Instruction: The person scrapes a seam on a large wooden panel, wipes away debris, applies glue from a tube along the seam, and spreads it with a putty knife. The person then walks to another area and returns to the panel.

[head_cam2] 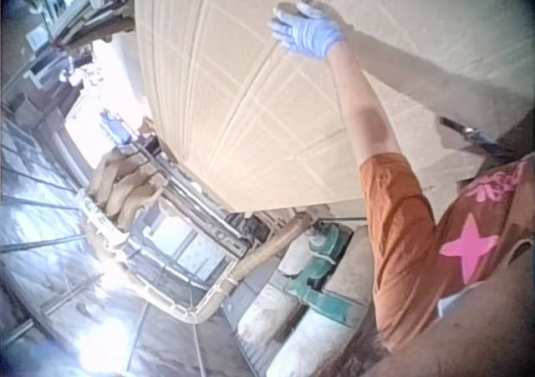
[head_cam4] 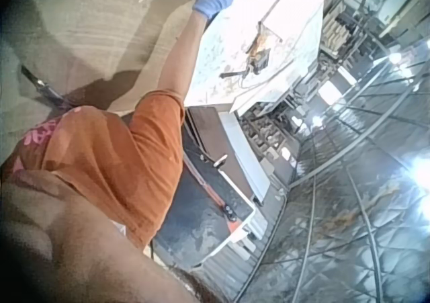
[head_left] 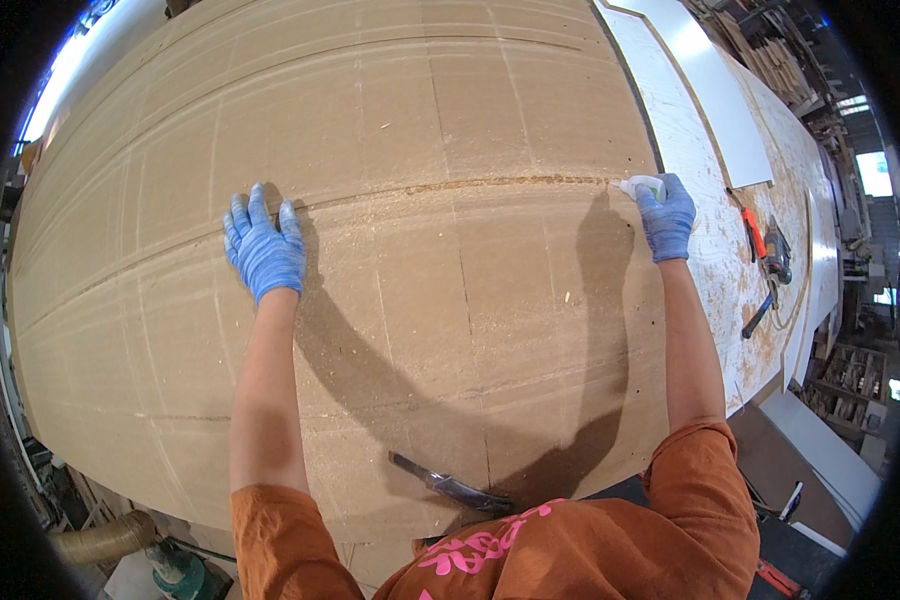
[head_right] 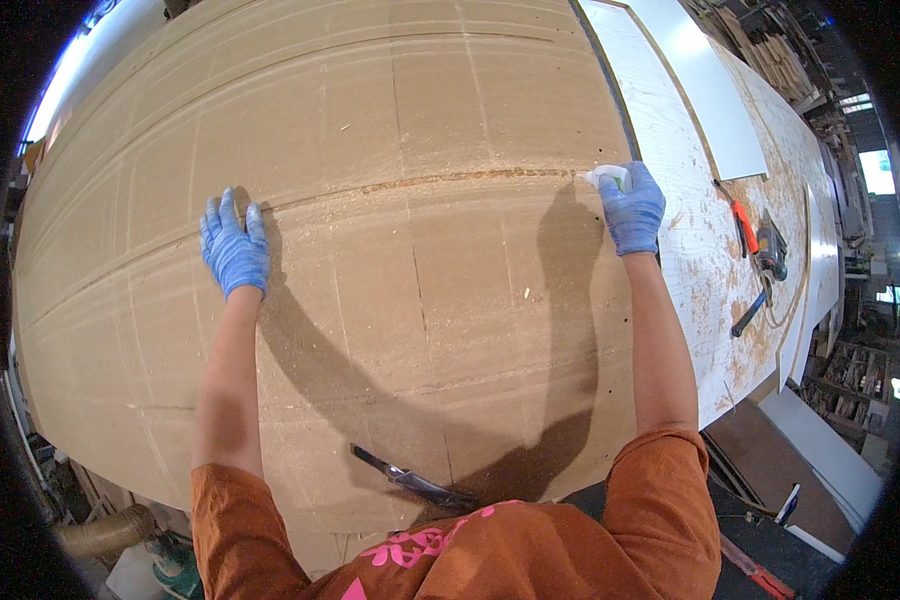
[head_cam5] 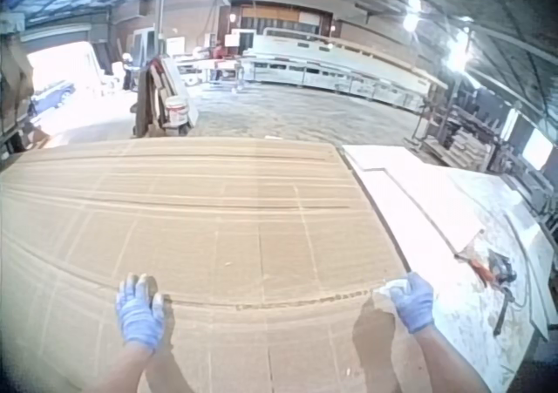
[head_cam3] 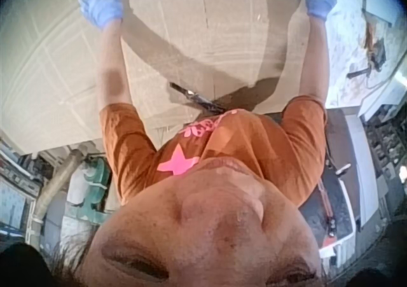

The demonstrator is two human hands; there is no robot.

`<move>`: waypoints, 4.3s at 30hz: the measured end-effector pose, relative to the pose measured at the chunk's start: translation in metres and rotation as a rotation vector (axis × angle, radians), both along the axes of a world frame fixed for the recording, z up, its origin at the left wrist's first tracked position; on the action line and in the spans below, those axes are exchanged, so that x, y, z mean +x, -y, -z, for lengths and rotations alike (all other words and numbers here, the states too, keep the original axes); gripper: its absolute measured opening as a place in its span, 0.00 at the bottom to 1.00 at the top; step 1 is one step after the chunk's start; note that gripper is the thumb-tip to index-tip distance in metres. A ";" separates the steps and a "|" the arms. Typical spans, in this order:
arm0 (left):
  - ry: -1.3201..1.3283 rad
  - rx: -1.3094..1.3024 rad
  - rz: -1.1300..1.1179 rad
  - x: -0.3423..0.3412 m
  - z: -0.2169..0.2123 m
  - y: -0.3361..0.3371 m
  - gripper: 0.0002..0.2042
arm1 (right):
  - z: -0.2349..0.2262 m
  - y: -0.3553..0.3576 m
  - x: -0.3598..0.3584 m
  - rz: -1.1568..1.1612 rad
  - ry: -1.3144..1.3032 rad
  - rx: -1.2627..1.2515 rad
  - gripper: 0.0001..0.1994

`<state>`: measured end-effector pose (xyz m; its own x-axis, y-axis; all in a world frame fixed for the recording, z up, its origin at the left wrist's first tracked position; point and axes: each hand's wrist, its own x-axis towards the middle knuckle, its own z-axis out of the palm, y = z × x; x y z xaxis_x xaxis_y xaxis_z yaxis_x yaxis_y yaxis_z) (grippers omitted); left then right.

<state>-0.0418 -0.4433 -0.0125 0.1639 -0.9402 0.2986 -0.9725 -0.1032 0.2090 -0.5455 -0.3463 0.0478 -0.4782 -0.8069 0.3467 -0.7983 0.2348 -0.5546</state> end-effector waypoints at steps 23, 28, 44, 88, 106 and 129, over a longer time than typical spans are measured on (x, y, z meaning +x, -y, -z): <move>-0.001 0.016 -0.002 -0.002 -0.004 -0.001 0.26 | -0.003 -0.010 -0.017 0.065 -0.047 -0.037 0.08; 0.010 0.020 -0.006 -0.001 -0.005 -0.001 0.26 | 0.002 -0.011 -0.028 0.086 -0.049 -0.026 0.09; 0.006 0.055 -0.020 -0.003 -0.008 -0.001 0.27 | 0.001 -0.008 -0.012 0.051 0.014 -0.034 0.10; -0.029 0.030 -0.016 -0.004 -0.006 -0.001 0.27 | 0.010 0.031 0.123 -0.283 0.429 0.031 0.10; -0.066 -0.026 -0.008 -0.006 -0.008 -0.005 0.27 | 0.009 -0.030 0.194 -0.370 1.246 0.094 0.16; -1.654 0.364 0.324 -0.095 -0.060 -0.363 0.22 | -0.030 -0.275 0.285 -0.428 1.953 0.352 0.21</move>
<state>-0.1370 -0.0803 0.0475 -0.1413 -0.9701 -0.1974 0.2438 -0.2274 0.9428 -0.2610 -0.0712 0.0777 0.2571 -0.8507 -0.4584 0.6673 0.4994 -0.5526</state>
